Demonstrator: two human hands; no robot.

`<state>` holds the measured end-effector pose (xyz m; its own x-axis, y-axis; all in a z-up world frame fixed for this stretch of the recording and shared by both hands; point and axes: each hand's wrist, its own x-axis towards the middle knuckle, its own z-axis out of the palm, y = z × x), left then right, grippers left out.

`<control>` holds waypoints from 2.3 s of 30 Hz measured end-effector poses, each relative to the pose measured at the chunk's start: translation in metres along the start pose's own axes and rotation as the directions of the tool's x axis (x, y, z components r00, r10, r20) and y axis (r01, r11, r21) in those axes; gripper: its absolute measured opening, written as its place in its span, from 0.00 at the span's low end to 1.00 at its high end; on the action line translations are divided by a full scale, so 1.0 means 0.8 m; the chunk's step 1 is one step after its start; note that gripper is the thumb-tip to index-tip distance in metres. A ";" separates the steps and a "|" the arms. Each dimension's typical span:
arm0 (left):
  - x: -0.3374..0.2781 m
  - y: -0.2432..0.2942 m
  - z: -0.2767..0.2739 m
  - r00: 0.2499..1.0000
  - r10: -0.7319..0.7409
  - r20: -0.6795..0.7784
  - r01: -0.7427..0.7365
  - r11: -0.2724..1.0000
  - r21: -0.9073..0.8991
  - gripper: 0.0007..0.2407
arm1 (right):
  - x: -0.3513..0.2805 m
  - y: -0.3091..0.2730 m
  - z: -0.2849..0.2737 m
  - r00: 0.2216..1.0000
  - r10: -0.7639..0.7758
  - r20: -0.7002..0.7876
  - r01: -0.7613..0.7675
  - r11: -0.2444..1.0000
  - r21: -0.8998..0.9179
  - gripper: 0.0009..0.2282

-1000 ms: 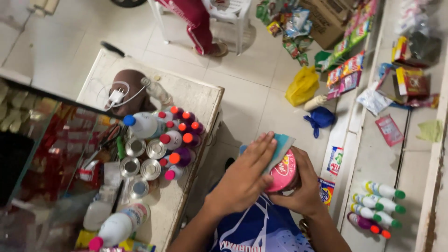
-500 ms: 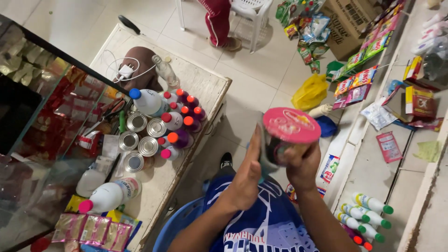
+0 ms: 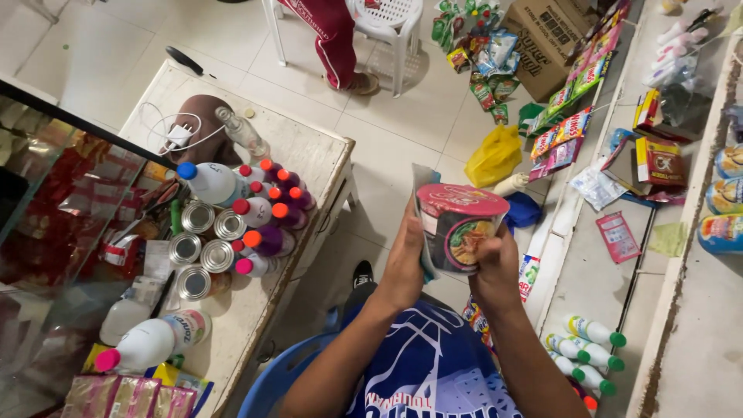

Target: The recorder is cleaning and dusting various store products, specifically cup noodles and canned goods, using a blue cloth.

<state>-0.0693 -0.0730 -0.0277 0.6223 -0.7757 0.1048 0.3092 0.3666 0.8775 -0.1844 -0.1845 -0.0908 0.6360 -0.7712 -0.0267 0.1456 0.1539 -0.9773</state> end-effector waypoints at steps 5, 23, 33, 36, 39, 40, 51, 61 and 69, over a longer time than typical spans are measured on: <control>0.002 -0.014 0.018 0.921 -0.247 -0.302 0.204 0.965 -0.166 0.27 | 0.007 -0.032 -0.023 0.961 0.098 0.257 -0.102 0.995 0.000 0.43; 0.004 -0.011 0.030 0.741 -0.493 -0.456 0.018 0.693 -0.720 0.21 | 0.006 -0.095 -0.010 0.910 0.085 0.406 0.101 0.904 -0.416 0.58; -0.019 -0.020 0.048 0.991 -0.072 -0.113 0.070 0.997 -0.027 0.25 | 0.003 -0.037 -0.089 0.962 0.194 0.194 -0.170 0.977 -0.132 0.43; -0.020 -0.027 0.053 0.999 -0.045 -0.013 0.046 0.994 0.094 0.32 | -0.001 -0.028 -0.104 0.959 0.248 0.140 -0.247 0.969 -0.025 0.40; -0.023 -0.059 0.050 0.999 0.009 -0.032 -0.004 0.986 0.166 0.29 | 0.004 -0.040 -0.093 0.946 0.283 0.157 -0.294 0.955 0.049 0.36; -0.027 -0.087 0.042 0.968 -0.136 -0.210 0.146 0.989 0.032 0.20 | 0.006 -0.045 -0.088 0.952 0.259 0.165 -0.264 0.964 0.012 0.36; -0.002 -0.016 0.063 0.710 -0.450 -0.541 0.127 0.838 -0.531 0.20 | 0.000 -0.103 -0.037 0.920 0.146 0.363 -0.010 0.936 -0.351 0.52; -0.022 0.004 0.063 0.990 -0.098 -0.099 0.065 0.955 -0.289 0.30 | -0.002 -0.077 -0.065 0.920 0.217 0.327 -0.253 0.965 0.073 0.42; -0.018 0.004 0.054 0.997 0.053 0.055 -0.061 0.986 0.154 0.34 | 0.010 -0.062 -0.042 0.939 0.201 0.278 -0.245 0.960 0.134 0.39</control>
<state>-0.1080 -0.0829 -0.0065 0.5972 -0.7824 0.1764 0.1565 0.3294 0.9311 -0.2124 -0.2190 -0.0494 0.8374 -0.5216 -0.1631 0.0854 0.4196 -0.9037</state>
